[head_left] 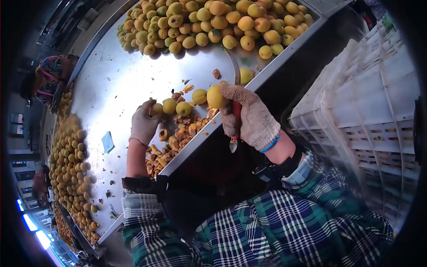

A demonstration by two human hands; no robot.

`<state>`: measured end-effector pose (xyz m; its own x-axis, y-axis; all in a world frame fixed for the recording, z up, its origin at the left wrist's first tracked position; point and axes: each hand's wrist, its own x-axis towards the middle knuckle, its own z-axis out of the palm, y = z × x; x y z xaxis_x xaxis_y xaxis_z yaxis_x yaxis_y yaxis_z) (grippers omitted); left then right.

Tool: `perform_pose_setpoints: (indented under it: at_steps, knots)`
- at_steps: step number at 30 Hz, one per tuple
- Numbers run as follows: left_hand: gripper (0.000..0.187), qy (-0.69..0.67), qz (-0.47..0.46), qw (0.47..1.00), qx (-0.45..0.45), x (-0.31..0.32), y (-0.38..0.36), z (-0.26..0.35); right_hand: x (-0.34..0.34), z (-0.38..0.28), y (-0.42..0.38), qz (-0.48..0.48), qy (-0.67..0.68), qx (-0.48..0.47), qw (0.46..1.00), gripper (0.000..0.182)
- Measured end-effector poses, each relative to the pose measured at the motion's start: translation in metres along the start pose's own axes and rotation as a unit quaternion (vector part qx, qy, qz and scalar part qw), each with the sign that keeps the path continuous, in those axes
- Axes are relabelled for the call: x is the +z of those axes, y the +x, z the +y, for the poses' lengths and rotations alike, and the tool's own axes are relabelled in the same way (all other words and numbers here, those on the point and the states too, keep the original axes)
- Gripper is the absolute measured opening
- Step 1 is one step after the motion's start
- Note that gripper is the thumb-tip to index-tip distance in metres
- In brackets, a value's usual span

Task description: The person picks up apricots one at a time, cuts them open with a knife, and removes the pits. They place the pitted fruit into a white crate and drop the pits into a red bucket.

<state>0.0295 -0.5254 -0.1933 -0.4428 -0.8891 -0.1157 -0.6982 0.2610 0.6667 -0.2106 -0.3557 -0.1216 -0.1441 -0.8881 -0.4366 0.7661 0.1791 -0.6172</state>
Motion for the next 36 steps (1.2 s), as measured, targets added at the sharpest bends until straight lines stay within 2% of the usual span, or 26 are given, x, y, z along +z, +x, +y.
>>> perform_pose_setpoints:
  at_steps: [2,5,6,9,11,13,14,15,17,21,22,25,26,27,28,29,30,31,33,34,36]
  knots:
    - [0.039,-0.138,-0.011,0.988,-0.068,-0.004,-0.009,0.002,-0.004,0.0,0.003,-0.006,-0.017,0.024,1.0,0.024]
    - [0.037,-0.281,0.006,0.955,-0.092,-0.007,-0.028,0.008,-0.002,0.001,0.0,-0.009,-0.016,0.02,1.0,0.024]
    - [0.04,-0.359,0.029,0.929,-0.083,-0.004,-0.035,0.008,0.0,0.002,-0.003,-0.01,-0.011,0.026,1.0,0.024]
    - [0.043,-0.437,0.036,0.896,-0.073,0.0,-0.051,0.006,-0.002,0.007,-0.008,-0.009,-0.032,0.033,0.999,0.025]
    - [0.043,-0.378,0.031,0.922,-0.076,0.007,-0.059,0.004,-0.007,0.014,-0.006,-0.02,-0.025,0.032,0.999,0.026]
    - [0.041,-0.264,0.085,0.959,-0.055,0.019,-0.062,0.003,-0.009,0.02,-0.006,-0.018,-0.03,0.036,0.999,0.027]
    - [0.041,-0.14,0.122,0.983,-0.002,0.024,-0.058,-0.004,-0.009,0.024,-0.005,-0.02,-0.038,0.025,0.999,0.028]
    - [0.042,-0.034,0.137,0.99,-0.007,0.028,-0.057,-0.012,-0.009,0.026,-0.005,-0.012,-0.03,0.029,0.999,0.028]
    - [0.043,0.179,0.164,0.97,-0.018,0.028,-0.063,0.006,-0.005,0.03,-0.006,0.002,-0.016,0.037,0.999,0.029]
    - [0.045,0.205,0.136,0.969,-0.014,0.024,-0.065,0.022,0.0,0.033,-0.007,-0.014,-0.028,0.044,0.999,0.03]
    - [0.048,0.177,0.117,0.977,-0.029,0.021,-0.068,0.028,0.0,0.032,-0.009,-0.027,-0.042,0.055,0.997,0.029]
    - [0.051,0.135,0.188,0.971,0.051,0.024,-0.065,0.017,0.002,0.029,-0.011,-0.021,-0.024,0.104,0.994,0.028]
    - [0.055,0.033,0.194,0.979,0.055,0.026,-0.063,0.014,0.005,0.031,-0.01,-0.01,-0.03,0.089,0.995,0.031]
    - [0.058,-0.111,0.151,0.981,0.059,0.029,-0.064,0.022,0.003,0.033,-0.01,-0.017,-0.028,0.09,0.995,0.032]
    - [0.06,-0.253,0.102,0.96,0.062,0.03,-0.071,0.043,0.001,0.034,-0.009,-0.024,-0.025,0.09,0.995,0.032]
    - [0.062,-0.388,0.05,0.918,0.063,0.029,-0.08,0.068,0.0,0.034,-0.009,-0.03,-0.021,0.091,0.995,0.032]
    - [0.069,-0.374,-0.019,0.923,0.088,0.022,-0.089,0.098,0.002,0.033,-0.012,-0.031,-0.037,0.077,0.996,0.032]
    - [0.072,-0.379,-0.03,0.917,0.121,0.034,-0.084,0.101,0.002,0.033,-0.014,-0.032,-0.036,0.076,0.996,0.032]
    - [0.067,-0.438,-0.141,0.875,0.15,0.046,-0.087,0.107,0.001,0.032,-0.015,-0.034,-0.036,0.072,0.996,0.032]
    - [0.064,-0.413,-0.12,0.893,0.133,0.051,-0.085,0.109,0.001,0.03,-0.015,-0.022,-0.034,0.062,0.997,0.029]
    - [0.065,-0.475,-0.126,0.862,0.121,0.05,-0.082,0.11,-0.005,0.035,-0.007,-0.01,-0.142,-0.005,0.99,0.028]
